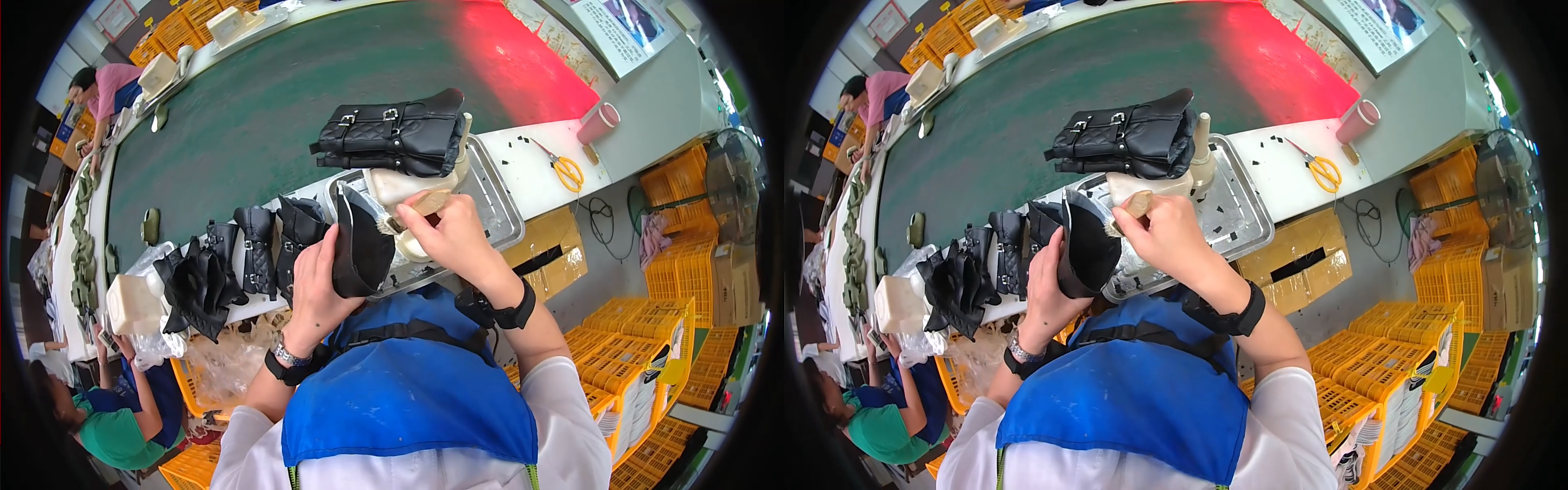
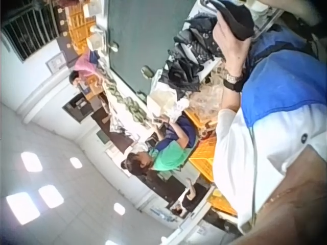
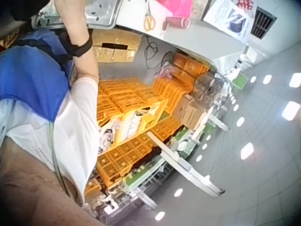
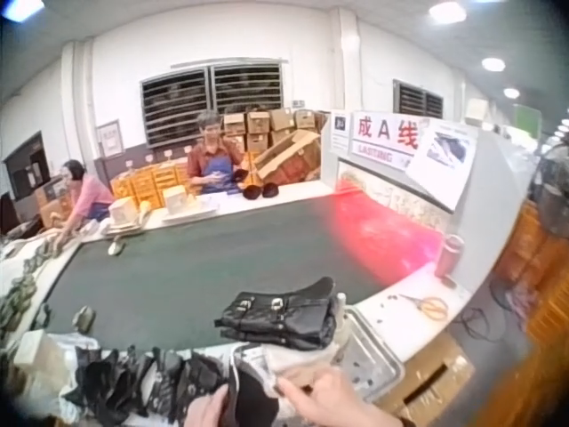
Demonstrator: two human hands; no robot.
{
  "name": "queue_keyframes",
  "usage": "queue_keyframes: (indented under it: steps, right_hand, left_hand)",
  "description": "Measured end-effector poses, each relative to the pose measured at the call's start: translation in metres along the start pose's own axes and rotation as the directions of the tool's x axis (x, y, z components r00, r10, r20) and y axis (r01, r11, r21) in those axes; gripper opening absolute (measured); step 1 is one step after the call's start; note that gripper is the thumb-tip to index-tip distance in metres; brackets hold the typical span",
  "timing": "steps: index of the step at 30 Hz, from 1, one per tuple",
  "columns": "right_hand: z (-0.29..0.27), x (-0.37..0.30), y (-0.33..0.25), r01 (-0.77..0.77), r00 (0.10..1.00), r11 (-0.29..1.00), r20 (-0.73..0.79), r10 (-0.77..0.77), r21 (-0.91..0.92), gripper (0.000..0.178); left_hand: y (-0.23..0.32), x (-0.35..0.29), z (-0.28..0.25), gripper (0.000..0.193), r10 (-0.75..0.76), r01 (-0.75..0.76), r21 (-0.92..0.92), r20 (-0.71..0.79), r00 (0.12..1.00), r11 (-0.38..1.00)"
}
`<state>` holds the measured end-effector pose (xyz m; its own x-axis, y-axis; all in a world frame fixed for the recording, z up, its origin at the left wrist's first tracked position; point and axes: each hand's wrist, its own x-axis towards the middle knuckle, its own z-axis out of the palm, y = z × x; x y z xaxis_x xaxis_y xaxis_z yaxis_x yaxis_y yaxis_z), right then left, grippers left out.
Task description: Applying glue or adhesive to the edges and interior of black boots using a brush.
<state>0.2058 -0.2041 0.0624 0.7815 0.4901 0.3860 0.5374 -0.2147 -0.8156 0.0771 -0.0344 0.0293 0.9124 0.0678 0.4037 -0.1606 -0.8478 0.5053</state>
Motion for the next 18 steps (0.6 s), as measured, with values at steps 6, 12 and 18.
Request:
queue_keyframes:
  steps: [6,12,18]
  right_hand:
    - [-0.007,-0.001,-0.003,-0.082,0.996,0.996,0.026,0.082,0.019,0.018]
    - [-0.01,-0.01,-0.014,-0.25,0.967,0.944,0.102,0.233,0.217,0.016]
    - [0.0,-0.008,0.005,-0.092,0.994,0.989,-0.047,0.098,0.113,0.014]
  left_hand:
    - [0.0,0.001,0.003,0.092,0.006,-0.001,0.099,-0.043,0.999,0.995]
    - [0.0,0.006,0.002,0.091,-0.007,0.02,0.153,-0.087,0.996,0.988]
    - [0.001,0.004,0.001,0.092,-0.031,0.034,0.054,-0.057,0.998,0.998]
